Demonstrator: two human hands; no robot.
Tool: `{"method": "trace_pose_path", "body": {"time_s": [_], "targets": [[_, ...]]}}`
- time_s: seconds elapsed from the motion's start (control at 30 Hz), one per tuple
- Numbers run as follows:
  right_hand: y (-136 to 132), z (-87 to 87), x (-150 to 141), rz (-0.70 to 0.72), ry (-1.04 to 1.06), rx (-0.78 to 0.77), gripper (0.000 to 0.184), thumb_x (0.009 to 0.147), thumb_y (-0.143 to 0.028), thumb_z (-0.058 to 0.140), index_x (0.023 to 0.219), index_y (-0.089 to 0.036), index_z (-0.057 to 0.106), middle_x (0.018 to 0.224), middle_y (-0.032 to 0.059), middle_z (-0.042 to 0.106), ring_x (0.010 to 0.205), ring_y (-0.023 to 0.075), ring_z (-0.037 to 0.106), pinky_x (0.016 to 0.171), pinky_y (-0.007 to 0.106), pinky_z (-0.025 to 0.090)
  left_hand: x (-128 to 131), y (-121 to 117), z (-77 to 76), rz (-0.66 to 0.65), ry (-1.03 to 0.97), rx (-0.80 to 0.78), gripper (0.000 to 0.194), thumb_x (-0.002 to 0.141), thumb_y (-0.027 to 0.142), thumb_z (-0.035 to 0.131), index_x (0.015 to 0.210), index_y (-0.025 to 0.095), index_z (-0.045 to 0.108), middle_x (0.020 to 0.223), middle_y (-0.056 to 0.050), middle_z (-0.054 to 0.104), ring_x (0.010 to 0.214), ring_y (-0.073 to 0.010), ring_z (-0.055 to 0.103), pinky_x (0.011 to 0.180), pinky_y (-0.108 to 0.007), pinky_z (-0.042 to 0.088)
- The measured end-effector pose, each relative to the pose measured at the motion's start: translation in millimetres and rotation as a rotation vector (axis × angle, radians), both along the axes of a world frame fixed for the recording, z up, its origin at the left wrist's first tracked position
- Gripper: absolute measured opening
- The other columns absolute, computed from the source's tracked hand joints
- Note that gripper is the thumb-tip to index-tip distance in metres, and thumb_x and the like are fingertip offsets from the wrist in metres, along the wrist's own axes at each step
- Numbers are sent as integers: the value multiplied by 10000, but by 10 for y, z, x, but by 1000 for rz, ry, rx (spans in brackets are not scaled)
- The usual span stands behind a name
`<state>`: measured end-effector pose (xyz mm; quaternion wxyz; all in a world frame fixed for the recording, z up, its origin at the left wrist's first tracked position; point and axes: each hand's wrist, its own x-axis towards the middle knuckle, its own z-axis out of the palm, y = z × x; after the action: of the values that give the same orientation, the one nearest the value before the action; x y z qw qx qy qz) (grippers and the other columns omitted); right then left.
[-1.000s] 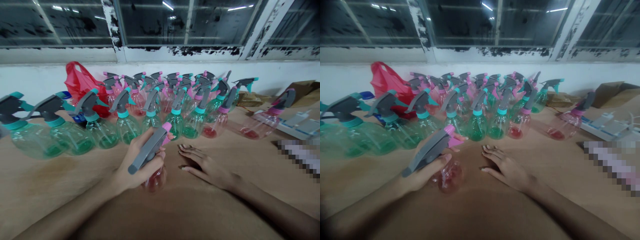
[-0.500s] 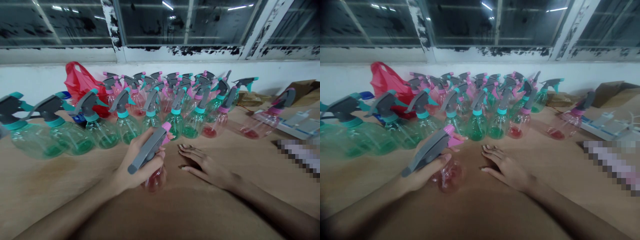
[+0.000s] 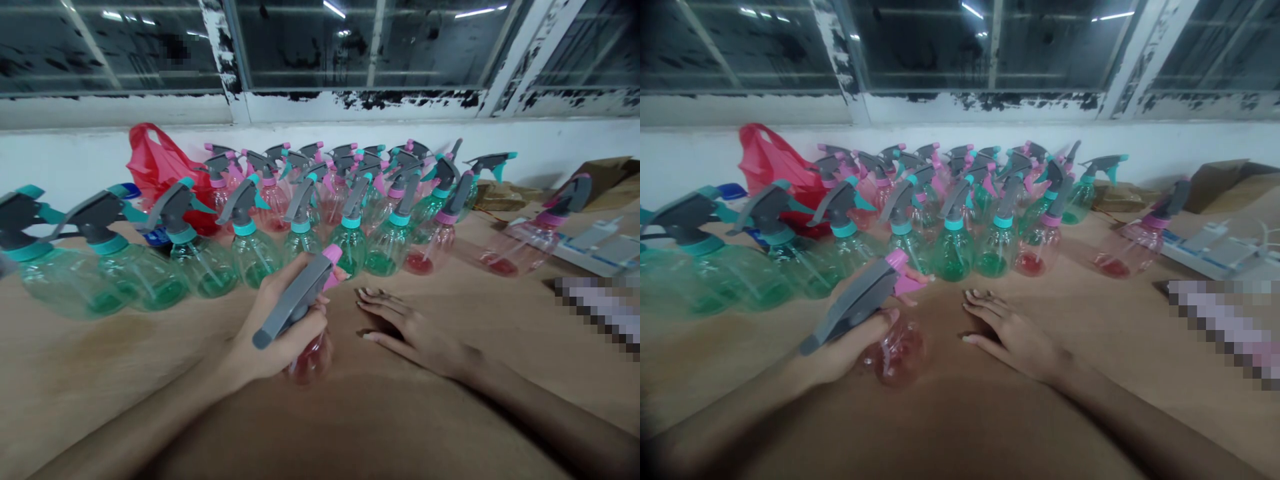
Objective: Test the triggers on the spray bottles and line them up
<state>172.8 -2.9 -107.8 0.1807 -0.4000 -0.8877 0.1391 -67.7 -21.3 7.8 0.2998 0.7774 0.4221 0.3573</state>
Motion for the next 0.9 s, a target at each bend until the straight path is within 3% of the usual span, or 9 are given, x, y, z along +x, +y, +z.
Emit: {"method": "trace_pose_path", "body": {"time_s": [0.23, 0.4, 0.57, 0.9], "targets": [[-6, 16, -9, 1, 11, 8, 523, 860, -456, 445, 1326, -231, 368, 1391, 43, 387, 1292, 207, 310, 1064, 449, 284, -19, -18, -22, -6, 26, 92, 122, 688, 172, 467, 783, 236, 508, 726, 5, 577, 585, -150, 544, 569, -289, 465], [-5, 30, -13, 6, 2, -2, 515, 863, -459, 438, 1319, -228, 381, 1397, 42, 378, 1294, 201, 305, 1070, 437, 276, 9, -47, -50, 54, 28, 69, 170, 751, 207, 457, 912, 251, 490, 688, 19, 575, 576, -149, 552, 572, -272, 466], [1, 11, -5, 9, 11, 15, 525, 862, -450, 443, 1331, -229, 362, 1395, 48, 380, 1295, 208, 303, 1064, 449, 283, 11, -38, -61, 41, 52, 129, 96, 747, 200, 452, 821, 258, 473, 633, 46, 536, 514, -130, 521, 533, -252, 451], [2, 13, -7, 12, 35, 9, 502, 858, -448, 452, 1311, -239, 393, 1383, 46, 399, 1283, 211, 328, 1056, 455, 292, 25, -38, -40, 47, 48, 106, 171, 756, 218, 449, 917, 255, 496, 585, 55, 536, 509, -140, 526, 534, -263, 459]]}}
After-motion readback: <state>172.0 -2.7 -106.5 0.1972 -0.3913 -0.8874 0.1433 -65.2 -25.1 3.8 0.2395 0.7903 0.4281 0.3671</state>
